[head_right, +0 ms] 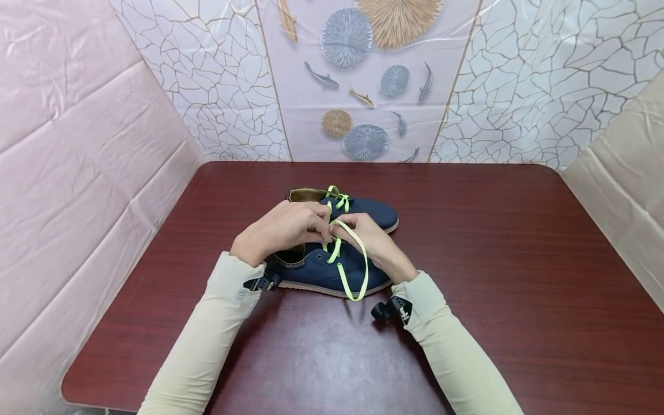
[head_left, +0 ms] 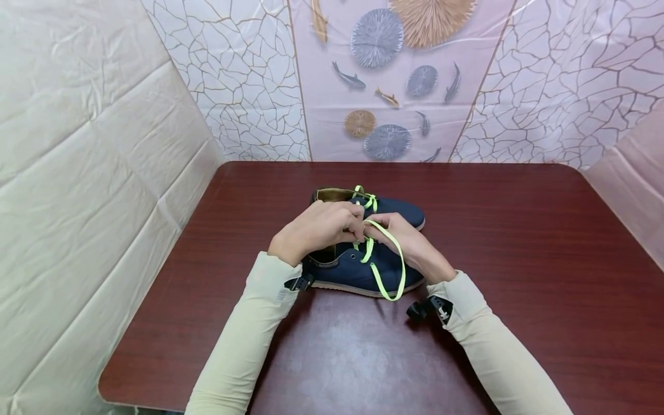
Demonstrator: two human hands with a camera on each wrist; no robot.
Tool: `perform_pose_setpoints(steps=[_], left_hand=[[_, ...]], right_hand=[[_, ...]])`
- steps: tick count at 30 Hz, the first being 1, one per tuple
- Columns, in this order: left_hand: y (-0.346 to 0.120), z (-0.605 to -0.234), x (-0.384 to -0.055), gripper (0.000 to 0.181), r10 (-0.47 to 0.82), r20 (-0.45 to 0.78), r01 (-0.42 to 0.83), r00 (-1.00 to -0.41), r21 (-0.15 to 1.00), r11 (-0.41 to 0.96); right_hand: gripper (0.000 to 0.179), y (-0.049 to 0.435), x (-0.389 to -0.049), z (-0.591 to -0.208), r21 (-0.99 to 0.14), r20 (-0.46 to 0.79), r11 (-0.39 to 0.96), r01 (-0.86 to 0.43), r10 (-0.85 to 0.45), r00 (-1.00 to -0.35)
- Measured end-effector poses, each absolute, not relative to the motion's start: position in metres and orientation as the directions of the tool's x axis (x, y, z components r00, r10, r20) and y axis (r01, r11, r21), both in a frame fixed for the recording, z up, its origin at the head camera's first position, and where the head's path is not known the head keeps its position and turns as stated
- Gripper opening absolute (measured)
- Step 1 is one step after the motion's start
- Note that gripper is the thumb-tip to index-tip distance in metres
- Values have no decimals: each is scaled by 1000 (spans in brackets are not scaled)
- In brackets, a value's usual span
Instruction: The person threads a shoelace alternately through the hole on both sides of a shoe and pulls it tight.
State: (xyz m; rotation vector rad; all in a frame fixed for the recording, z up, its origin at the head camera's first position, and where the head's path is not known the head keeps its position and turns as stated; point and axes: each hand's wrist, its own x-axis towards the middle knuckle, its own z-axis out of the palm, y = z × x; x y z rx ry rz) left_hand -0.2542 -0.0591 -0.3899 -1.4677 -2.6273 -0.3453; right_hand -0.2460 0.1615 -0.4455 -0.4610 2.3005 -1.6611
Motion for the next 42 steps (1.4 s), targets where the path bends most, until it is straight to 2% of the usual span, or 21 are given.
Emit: perform_pose_setpoints(steps=[10, 13, 16, 20, 25, 32, 35, 42], left_hand=[[-66, -369, -248, 6, 797, 200, 819, -570, 224, 529], [-69, -363, -244, 4, 792, 268, 835, -548, 227, 501], [-75, -358, -243, 2, 779, 379, 866, -500, 244, 437], [-83, -354, -244, 8, 741, 497, 891, -451, 303, 339], [-90, -352, -246, 13, 700, 575, 898, -423, 371, 237], [-94, -346, -245, 20, 615, 707, 916, -349, 397, 62], [-96, -344, -244, 22, 558, 758, 917, -339, 398, 17], [-99, -339, -243, 23, 415, 834, 914, -364, 406, -13]], right_hand=[[27, 162, -249, -446, -949, -38, 303, -88, -385, -922], [27, 163, -250, -447, -959, -46, 276, -65, -377, -925], [27, 164, -250, -448, -968, -38, 243, -59, -375, -926], [26, 162, -251, -448, -977, -34, 210, -49, -371, -928], [27, 161, -250, -447, -985, -53, 172, -11, -361, -931], [28, 161, -250, -448, -992, -39, 129, -6, -343, -939], [26, 160, -250, -449, -994, -31, 108, -6, -335, -942], [24, 159, -250, -448, -997, 2, 77, -31, -347, -938]])
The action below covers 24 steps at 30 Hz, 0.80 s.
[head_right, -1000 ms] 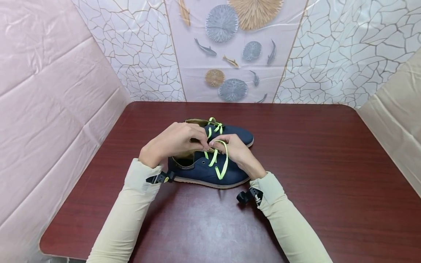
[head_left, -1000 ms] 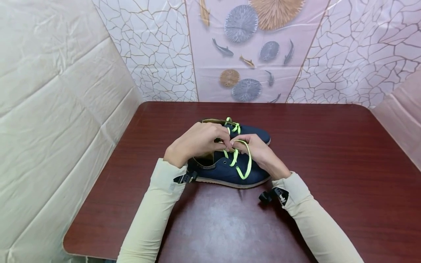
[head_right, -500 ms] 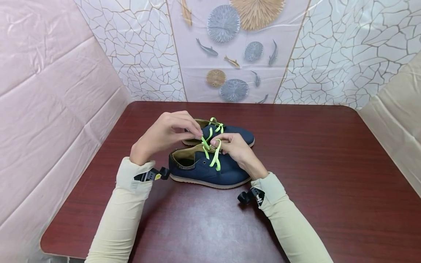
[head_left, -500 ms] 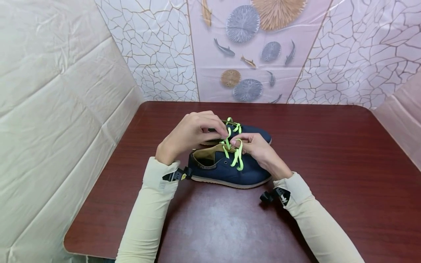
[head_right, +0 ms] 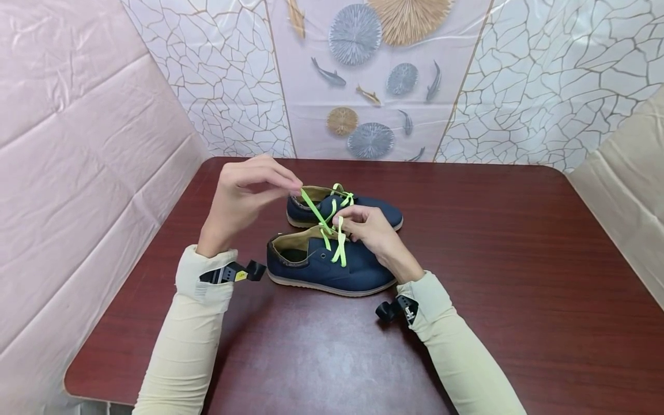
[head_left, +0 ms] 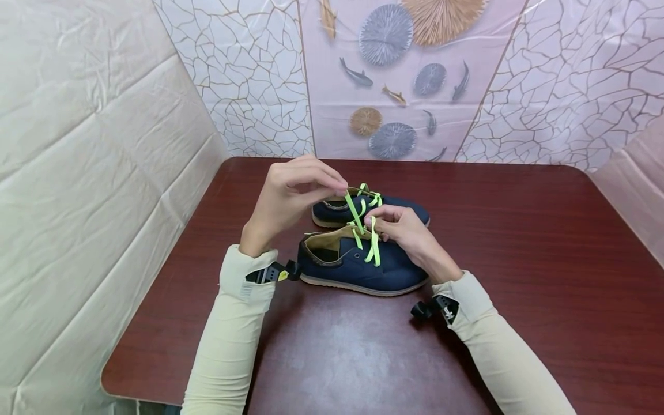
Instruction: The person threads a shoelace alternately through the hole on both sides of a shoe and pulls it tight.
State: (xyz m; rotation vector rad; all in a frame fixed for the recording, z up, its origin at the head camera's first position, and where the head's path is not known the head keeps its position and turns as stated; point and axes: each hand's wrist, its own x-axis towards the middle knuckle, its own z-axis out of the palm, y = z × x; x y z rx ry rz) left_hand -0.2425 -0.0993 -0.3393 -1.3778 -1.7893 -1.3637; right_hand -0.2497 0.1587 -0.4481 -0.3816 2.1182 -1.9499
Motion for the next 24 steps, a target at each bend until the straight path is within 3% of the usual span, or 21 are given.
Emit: perform_pose_setpoints(steps=[17, 24], left_hand=[[-104, -333, -241, 13, 268, 867, 899, -420, 438, -8], [-101, -329, -237, 11, 111, 900, 906, -421, 422, 23]], right_hand=[[28, 162, -251, -448, -988, -7, 144, -53, -390, -921], [24, 165, -252, -447, -986, -47, 166, -25, -418, -907]])
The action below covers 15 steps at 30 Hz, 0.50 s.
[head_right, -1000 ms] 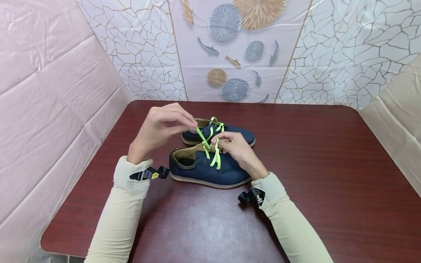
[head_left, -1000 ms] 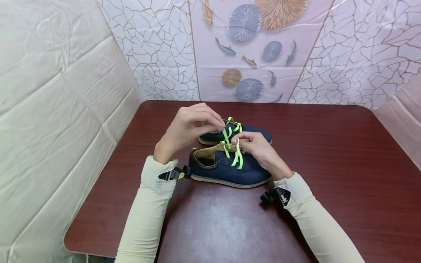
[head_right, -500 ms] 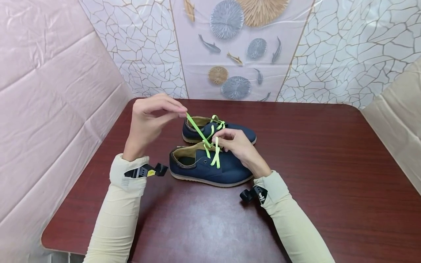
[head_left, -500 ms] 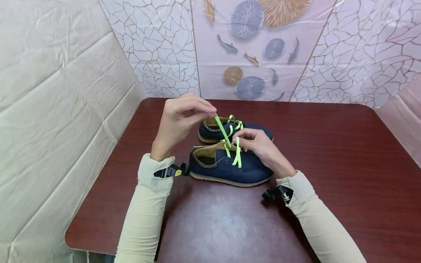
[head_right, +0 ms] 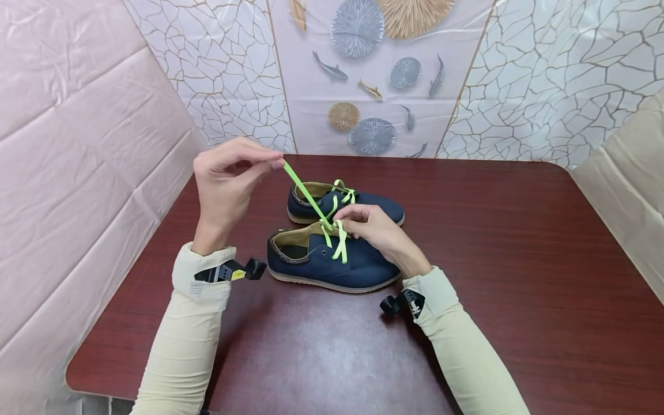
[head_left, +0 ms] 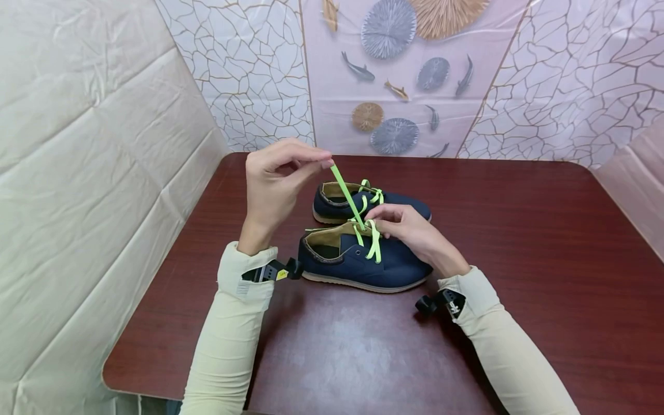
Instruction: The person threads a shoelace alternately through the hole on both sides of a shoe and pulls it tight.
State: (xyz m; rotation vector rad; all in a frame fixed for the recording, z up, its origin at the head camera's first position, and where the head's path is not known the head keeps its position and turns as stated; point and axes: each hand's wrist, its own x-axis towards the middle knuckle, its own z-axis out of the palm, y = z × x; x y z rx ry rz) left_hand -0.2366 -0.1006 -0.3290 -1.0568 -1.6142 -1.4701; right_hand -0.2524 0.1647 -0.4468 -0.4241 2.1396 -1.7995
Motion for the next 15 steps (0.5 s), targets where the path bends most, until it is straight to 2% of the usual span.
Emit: perform_pose_setpoints(steps=[11, 15], left_hand=[[-93, -326, -234, 11, -91, 918, 920, -387, 391, 29], [-89, -327, -234, 11, -80, 920, 921, -384, 388, 33]], right_hand=[[25, 166, -252, -438, -989, -91, 140, 40, -375, -923], [31, 168, -245, -421, -991, -68, 131, 21, -371, -926]])
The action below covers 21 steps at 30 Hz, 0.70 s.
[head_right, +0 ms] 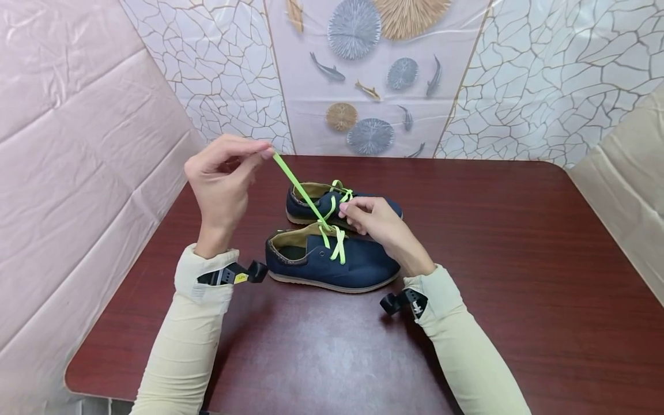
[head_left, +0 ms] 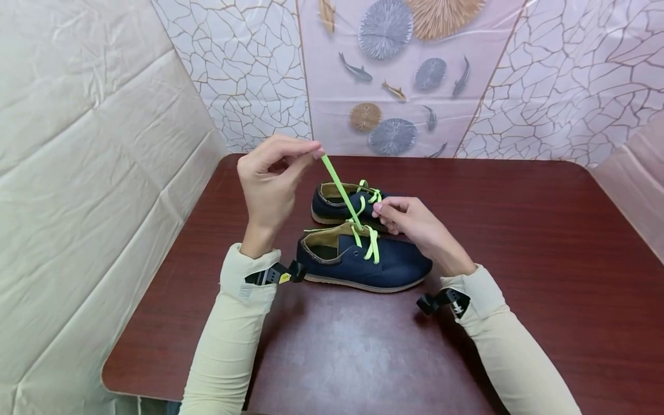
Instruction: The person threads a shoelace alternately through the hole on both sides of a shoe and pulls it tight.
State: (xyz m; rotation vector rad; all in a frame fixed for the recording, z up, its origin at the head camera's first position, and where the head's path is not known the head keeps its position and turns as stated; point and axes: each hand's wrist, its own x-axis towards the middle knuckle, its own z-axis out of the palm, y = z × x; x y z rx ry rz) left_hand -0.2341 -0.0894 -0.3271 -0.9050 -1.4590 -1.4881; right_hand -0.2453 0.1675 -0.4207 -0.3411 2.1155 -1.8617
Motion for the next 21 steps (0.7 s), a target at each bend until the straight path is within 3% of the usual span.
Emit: perform_pose_setpoints(steps=[7, 12, 17, 21], left_hand=[[-86, -330, -233, 14, 190, 894, 909, -405, 417, -25], [-80, -334, -231, 18, 415, 825, 893, -384, 446, -60], [-76, -338, -232, 17, 549, 759, 895, -349, 443, -44], [-77, -337, -231, 18, 587, 736, 899, -338, 437, -30]], right_hand=[[37, 164, -220, -381, -998, 27, 31, -51, -538, -842], [49, 151, -199, -363, -997, 76, -28, -75, -612, -787], [59, 141, -185, -354, -999, 38, -37, -22, -539, -841], [49, 137, -182, -354, -992, -34, -94, 84, -446, -894]])
